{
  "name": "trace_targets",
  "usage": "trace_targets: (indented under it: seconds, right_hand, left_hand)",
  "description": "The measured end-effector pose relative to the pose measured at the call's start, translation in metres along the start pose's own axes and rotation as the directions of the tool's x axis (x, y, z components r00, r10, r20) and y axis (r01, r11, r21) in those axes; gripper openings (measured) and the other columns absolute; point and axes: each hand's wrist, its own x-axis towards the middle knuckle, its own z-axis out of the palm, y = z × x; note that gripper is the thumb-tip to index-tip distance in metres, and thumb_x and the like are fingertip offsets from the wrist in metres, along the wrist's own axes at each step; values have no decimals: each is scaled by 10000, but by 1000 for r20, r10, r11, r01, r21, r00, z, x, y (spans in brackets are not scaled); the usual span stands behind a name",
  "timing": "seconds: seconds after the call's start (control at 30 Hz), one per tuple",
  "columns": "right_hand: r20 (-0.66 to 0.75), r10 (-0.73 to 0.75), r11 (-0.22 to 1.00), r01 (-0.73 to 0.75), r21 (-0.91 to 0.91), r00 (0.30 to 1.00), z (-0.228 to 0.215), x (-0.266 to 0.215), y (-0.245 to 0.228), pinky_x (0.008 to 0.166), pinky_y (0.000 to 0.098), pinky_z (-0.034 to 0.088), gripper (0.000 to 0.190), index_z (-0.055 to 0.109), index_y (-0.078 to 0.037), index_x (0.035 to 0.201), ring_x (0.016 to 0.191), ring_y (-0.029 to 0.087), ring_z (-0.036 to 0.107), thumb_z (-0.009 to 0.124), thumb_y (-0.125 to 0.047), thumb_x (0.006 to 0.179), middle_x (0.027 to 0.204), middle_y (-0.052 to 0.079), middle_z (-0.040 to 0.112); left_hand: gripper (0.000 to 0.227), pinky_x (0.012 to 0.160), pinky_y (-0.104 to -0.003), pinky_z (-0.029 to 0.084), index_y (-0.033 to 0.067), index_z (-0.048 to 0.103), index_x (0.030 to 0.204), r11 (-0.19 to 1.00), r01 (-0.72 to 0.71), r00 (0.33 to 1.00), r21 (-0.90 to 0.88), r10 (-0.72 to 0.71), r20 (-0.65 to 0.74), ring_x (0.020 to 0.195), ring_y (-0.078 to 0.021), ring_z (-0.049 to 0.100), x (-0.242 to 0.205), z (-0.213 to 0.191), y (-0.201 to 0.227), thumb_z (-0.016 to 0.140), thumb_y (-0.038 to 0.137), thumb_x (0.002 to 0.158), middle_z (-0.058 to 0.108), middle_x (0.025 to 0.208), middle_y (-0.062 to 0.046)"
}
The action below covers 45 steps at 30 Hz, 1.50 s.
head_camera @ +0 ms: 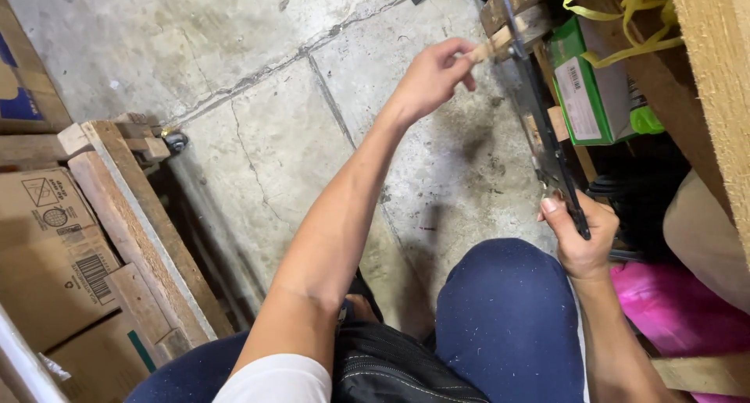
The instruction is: Sawing small wooden sticks into shorter pieces using a manual hand saw.
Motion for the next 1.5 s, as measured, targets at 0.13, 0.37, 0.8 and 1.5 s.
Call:
trace_targets:
  seconds: [0.13, 0.37, 0.8, 1.5]
  right_hand:
    - [-38, 31, 995, -34, -92, 999, -9, -3, 3, 690, 293, 436, 348, 697, -80, 801, 685, 120, 575, 681, -170, 1136, 748, -1, 638]
    - [15, 53, 992, -50, -119, 999, -17, 1, 13, 639, 286, 406, 355, 667, -69, 795, 635, 103, 548, 691, -168, 1134, 697, -13, 618]
    - [65, 145, 982, -135, -131, 987, -27, -18, -6, 538, 289, 408, 462, 618, -99, 659, 540, 120, 538, 662, -178, 1112, 602, -12, 586]
    - [52, 182, 983, -181, -20, 982, 16, 56, -13, 575, 275, 392, 532, 588, -131, 673, 585, 80, 514, 676, -265, 1180, 622, -15, 573]
  left_hand:
    - [182, 947, -396, 579, 263, 718, 1011, 995, 16, 1000, 95, -14, -18, 791, -82, 697, 39, 2, 3, 574, 343, 1090, 851, 760, 36]
    - [203, 437, -230, 274, 155, 750, 1047, 991, 133, 985, 26, -135, 109, 457, -40, 372, 51, -10, 16, 600, 259, 1135, 846, 818, -30]
    - [177, 393, -223, 290, 102, 659, 1010, 961, 274, 954, -29, -268, 137, 468, -57, 430, 56, -10, 24, 601, 157, 1168, 840, 880, -72]
    - [211, 427, -236, 442, 129, 734, 1116, 973, 167, 980, 158, -181, 85, 462, -73, 520, 38, -14, 38, 622, 307, 1127, 874, 909, -72]
